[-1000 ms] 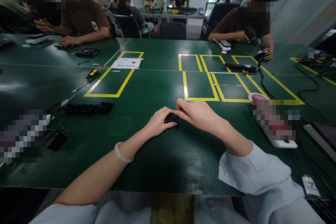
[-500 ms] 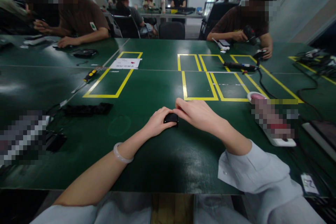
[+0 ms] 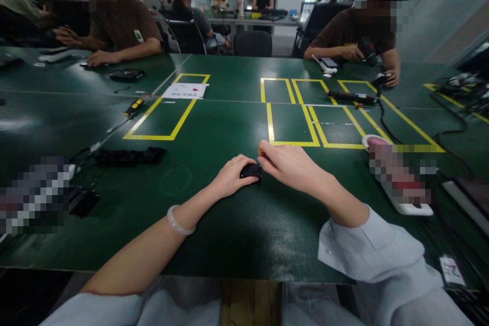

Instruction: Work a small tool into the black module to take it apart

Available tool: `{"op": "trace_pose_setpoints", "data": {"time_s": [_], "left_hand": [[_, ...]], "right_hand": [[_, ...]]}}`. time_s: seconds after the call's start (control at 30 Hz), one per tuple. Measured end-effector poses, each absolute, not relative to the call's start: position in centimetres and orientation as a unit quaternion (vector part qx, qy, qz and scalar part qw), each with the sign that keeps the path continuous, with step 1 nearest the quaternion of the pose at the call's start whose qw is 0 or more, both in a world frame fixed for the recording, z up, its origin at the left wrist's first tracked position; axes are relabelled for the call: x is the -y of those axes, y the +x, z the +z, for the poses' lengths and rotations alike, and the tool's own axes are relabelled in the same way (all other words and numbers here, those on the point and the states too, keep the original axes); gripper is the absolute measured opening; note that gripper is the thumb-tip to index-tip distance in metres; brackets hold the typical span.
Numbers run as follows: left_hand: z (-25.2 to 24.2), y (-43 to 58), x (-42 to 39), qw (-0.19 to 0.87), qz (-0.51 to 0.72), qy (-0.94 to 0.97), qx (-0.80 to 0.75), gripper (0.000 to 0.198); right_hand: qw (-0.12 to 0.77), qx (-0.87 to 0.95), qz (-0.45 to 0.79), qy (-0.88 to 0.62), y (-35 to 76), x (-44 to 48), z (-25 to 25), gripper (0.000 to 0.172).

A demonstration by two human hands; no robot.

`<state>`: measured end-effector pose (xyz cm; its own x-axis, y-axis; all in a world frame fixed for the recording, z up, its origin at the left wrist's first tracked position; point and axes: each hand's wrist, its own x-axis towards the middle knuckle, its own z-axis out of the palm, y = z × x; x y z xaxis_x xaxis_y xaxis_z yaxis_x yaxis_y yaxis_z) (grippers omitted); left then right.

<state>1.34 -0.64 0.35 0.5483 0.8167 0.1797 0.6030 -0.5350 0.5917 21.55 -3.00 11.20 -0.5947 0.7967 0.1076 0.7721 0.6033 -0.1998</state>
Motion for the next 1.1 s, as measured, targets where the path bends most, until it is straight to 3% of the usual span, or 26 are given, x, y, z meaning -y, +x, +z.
{"op": "trace_pose_setpoints", "data": {"time_s": [0.1,0.57,0.77,1.1], "left_hand": [[0.35,1.36,0.64,0.239,0.222,0.848,-0.417,0.035],[0.29,1.30,0.65,0.237,0.221,0.849,-0.418,0.036],[0.49,1.37,0.68,0.242,0.215,0.848,-0.421,0.036],[0.31,1.29,0.63,0.241,0.221,0.847,-0.419,0.036]], "right_hand": [[0.077,0.888,0.051,-0.451,21.51,2.81,10.97,0.028],[0.103,0.894,0.084,-0.428,21.72,2.97,11.06,0.016],[0.077,0.889,0.067,-0.447,21.52,2.73,10.94,0.027],[0.098,0.894,0.113,-0.422,22.10,2.86,11.32,0.014]]}}
